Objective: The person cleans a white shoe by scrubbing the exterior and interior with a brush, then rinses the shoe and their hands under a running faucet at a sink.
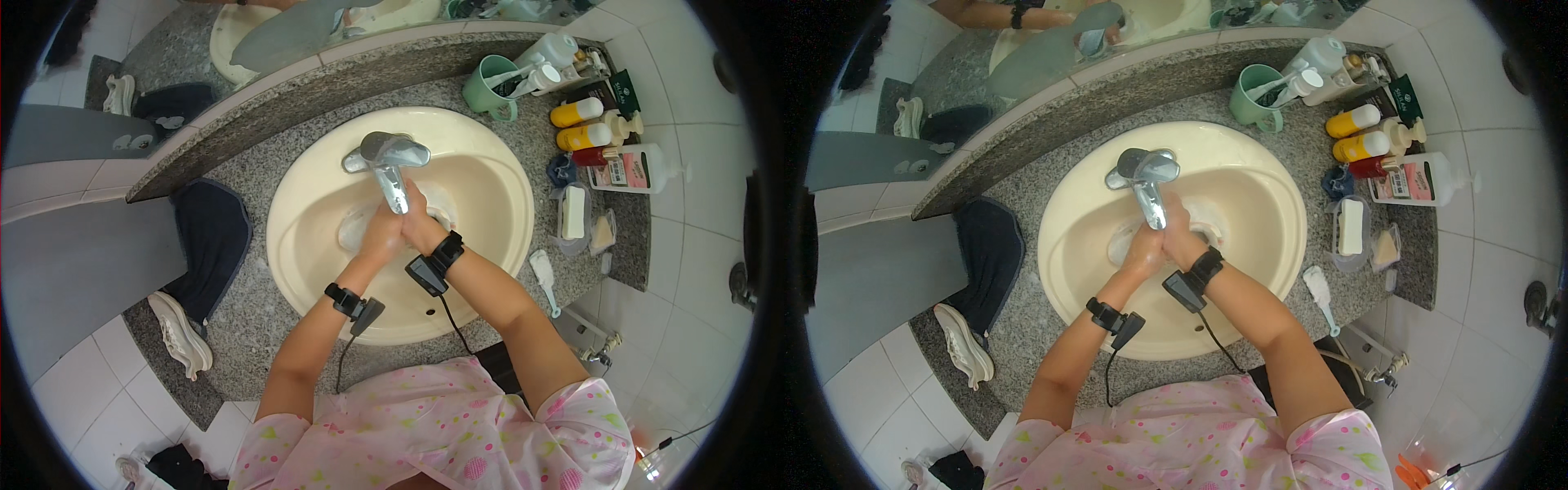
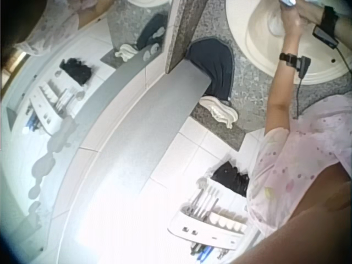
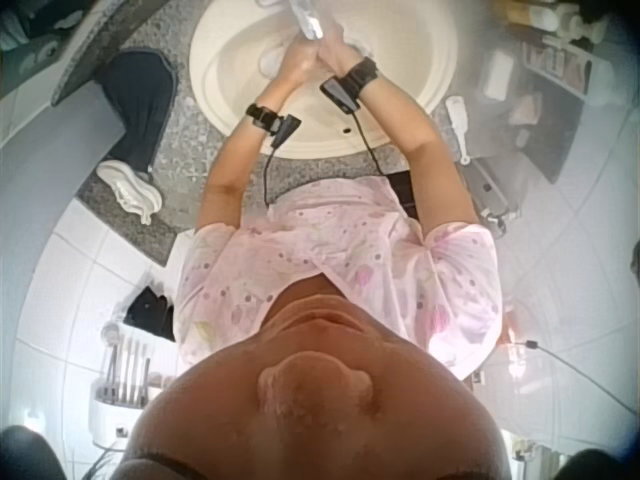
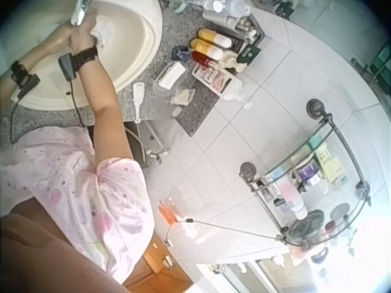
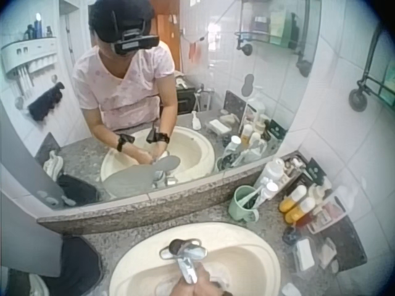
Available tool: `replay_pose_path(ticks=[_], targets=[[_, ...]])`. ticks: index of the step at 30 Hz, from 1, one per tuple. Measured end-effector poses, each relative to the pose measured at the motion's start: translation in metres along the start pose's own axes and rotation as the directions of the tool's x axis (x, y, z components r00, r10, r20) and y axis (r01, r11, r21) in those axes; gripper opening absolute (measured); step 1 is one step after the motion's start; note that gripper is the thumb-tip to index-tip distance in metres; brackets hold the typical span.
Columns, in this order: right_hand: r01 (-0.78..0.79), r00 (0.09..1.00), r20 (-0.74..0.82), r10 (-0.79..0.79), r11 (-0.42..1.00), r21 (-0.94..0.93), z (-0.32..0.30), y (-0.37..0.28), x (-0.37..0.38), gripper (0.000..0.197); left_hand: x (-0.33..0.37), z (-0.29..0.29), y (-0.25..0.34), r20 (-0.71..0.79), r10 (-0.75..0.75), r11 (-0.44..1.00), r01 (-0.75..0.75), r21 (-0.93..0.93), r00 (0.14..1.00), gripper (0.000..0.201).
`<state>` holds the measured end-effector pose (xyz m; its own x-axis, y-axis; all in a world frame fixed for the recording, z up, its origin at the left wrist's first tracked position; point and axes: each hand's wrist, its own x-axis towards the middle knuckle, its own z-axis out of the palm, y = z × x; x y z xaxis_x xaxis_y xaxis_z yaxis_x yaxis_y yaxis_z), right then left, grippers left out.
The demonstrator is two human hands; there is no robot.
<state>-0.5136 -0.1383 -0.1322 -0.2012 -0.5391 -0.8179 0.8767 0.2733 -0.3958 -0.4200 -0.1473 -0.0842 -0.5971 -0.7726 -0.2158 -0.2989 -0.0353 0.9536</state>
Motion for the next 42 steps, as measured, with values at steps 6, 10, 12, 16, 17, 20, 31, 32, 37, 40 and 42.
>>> replay_pose_path(ticks=[6, 10, 12, 16, 17, 20, 31, 32, 37, 40, 42], targets=[[-0.086, 0.989, -0.118, 0.094, 0.994, 0.067, -0.006, 0.000, 0.006, 0.041, 0.013, 0.001, 0.019, -0.063, -0.349, 0.935, 0.352, 0.044, 0.935, 0.046], [-0.068, 0.997, -0.016, 0.071, 0.985, 0.162, -0.002, 0.008, -0.015, 0.033, 0.022, 0.002, -0.001, -0.081, -0.150, 0.939, 0.168, 0.302, 0.985, 0.041], [-0.031, 0.999, -0.019, 0.035, 0.986, 0.165, 0.011, 0.007, -0.030, 0.031, 0.030, 0.007, -0.020, -0.100, -0.107, 0.890, 0.140, 0.434, 0.989, 0.031], [0.006, 0.999, -0.051, -0.003, 0.997, 0.074, 0.025, 0.023, -0.044, 0.029, 0.040, 0.009, -0.064, -0.267, 0.154, 0.751, 0.063, 0.657, 0.951, 0.024], [0.025, 0.993, -0.111, -0.026, 1.000, -0.009, 0.018, 0.025, -0.042, 0.030, 0.045, 0.012, -0.055, -0.252, 0.154, 0.757, 0.050, 0.652, 0.955, 0.024], [0.255, 0.953, -0.063, -0.297, 0.897, -0.361, 0.013, 0.035, -0.051, 0.033, 0.049, 0.009, -0.026, -0.017, -0.128, 0.625, 0.094, 0.775, 0.992, 0.023], [0.376, 0.900, 0.121, -0.419, 0.605, -0.702, -0.030, 0.010, -0.009, 0.024, 0.021, 0.015, -0.034, 0.291, 0.162, 0.548, -0.331, 0.768, 0.943, 0.020], [0.329, 0.919, 0.152, -0.364, 0.496, -0.804, -0.050, 0.007, 0.006, 0.021, 0.015, 0.010, -0.020, 0.299, 0.158, 0.545, -0.335, 0.768, 0.941, 0.020], [0.392, 0.897, 0.384, -0.219, -0.008, -0.920, -0.038, -0.049, -0.061, 0.026, -0.020, -0.017, -0.001, 0.274, -0.157, 0.705, -0.086, 0.704, 0.949, 0.041], [0.486, 0.757, 0.635, -0.156, -0.516, -0.706, -0.054, -0.065, -0.078, 0.046, -0.037, -0.019, -0.014, 0.341, -0.252, 0.699, -0.073, 0.711, 0.906, 0.069], [0.353, 0.798, 0.601, -0.033, -0.783, -0.512, -0.062, -0.069, -0.090, 0.065, -0.049, -0.014, -0.018, 0.352, -0.262, 0.666, -0.095, 0.740, 0.899, 0.081]])
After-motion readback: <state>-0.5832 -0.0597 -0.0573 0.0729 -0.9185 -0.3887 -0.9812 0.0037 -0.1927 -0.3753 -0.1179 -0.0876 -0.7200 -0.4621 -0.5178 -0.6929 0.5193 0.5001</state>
